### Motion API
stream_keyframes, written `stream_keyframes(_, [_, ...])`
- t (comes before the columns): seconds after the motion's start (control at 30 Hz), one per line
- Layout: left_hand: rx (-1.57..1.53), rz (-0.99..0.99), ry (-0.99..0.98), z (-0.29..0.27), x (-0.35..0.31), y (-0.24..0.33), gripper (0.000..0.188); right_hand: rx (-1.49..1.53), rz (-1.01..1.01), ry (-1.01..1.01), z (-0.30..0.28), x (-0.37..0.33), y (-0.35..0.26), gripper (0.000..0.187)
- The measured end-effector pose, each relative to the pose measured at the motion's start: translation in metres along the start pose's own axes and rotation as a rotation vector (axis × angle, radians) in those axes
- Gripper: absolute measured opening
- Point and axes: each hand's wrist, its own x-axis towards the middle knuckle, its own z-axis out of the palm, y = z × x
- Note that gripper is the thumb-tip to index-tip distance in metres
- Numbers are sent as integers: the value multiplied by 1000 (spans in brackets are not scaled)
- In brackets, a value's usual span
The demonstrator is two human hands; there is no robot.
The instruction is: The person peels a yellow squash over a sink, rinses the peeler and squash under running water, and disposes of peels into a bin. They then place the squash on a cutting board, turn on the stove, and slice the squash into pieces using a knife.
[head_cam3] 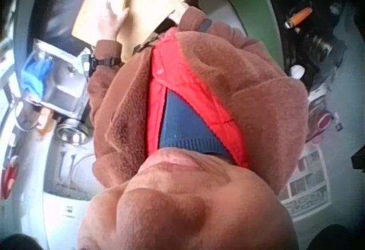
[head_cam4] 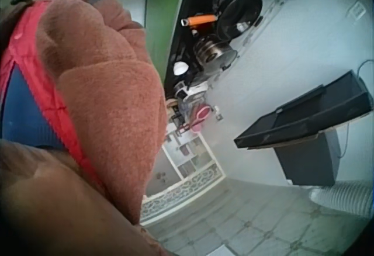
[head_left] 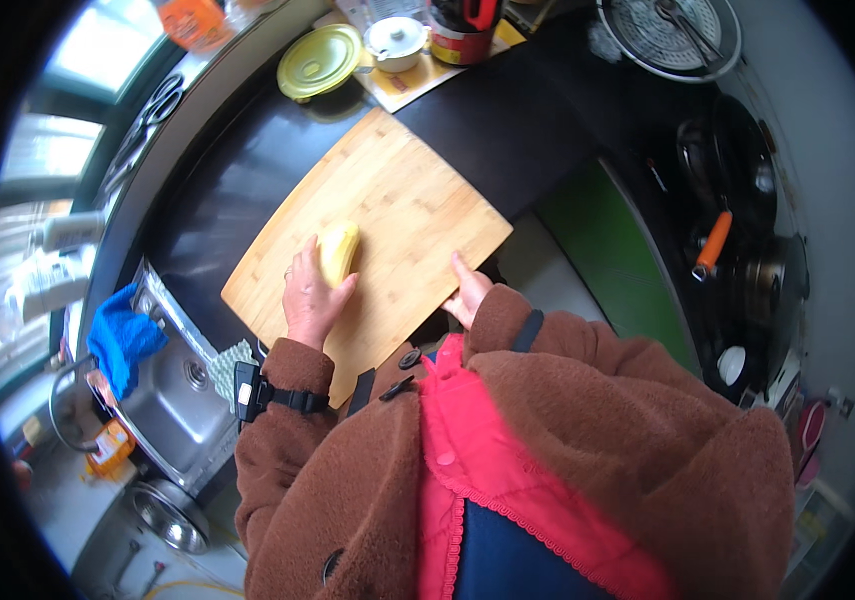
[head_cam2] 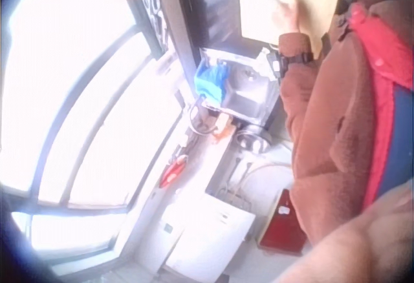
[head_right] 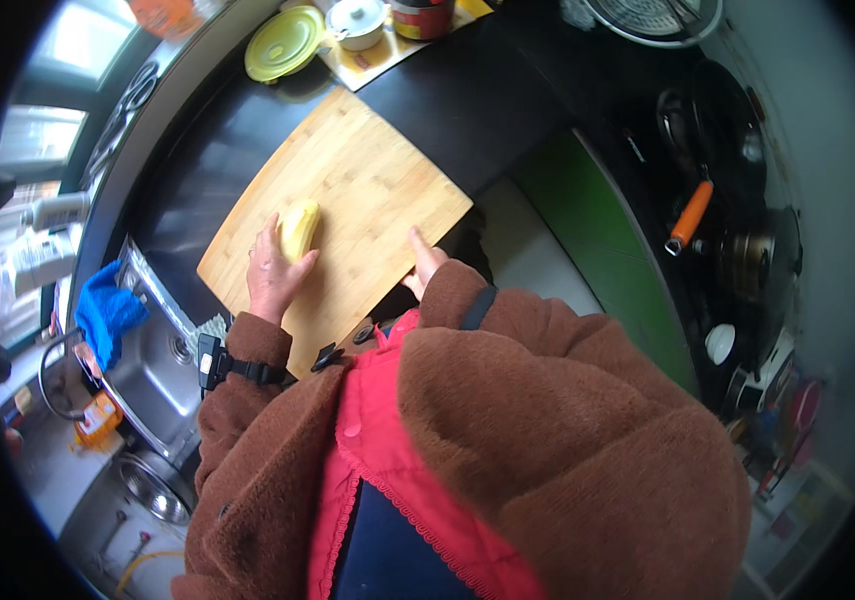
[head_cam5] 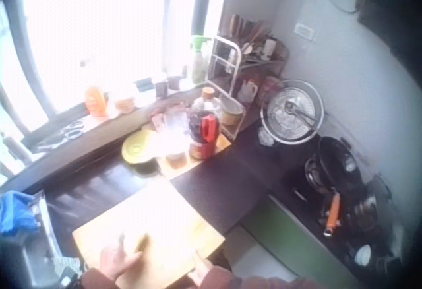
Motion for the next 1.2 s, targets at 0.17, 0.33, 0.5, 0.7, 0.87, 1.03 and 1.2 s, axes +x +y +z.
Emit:
stream_keyframes(0.17, [44, 120, -139, 1, 7, -1, 76, -619, 288, -60, -30, -8, -11, 40])
stream_keyframes(0.33, [65, 93, -184, 3, 12, 0, 84, -677, -30, 54, -92, -35, -56, 26])
stream_keyframes(0.5, [60, 138, -175, -1, 12, -3, 93, -642, -261, 265, -232, -58, -87, 18])
stream_keyframes(0.7, [183, 162, -129, 15, 5, -16, 97, -579, -282, 662, -388, -104, -113, 20])
stream_keyframes(0.87, [275, 246, -102, 19, -8, -4, 89, -654, -545, 910, -438, -163, -172, 19])
stream_keyframes(1.03, [228, 178, -49, 35, -28, 63, 72, -782, -766, 1064, -482, -185, -247, 15])
stream_keyframes(1.2, [222, 216, -82, 87, -57, 146, 45, -898, -798, 1134, -476, -191, -331, 34])
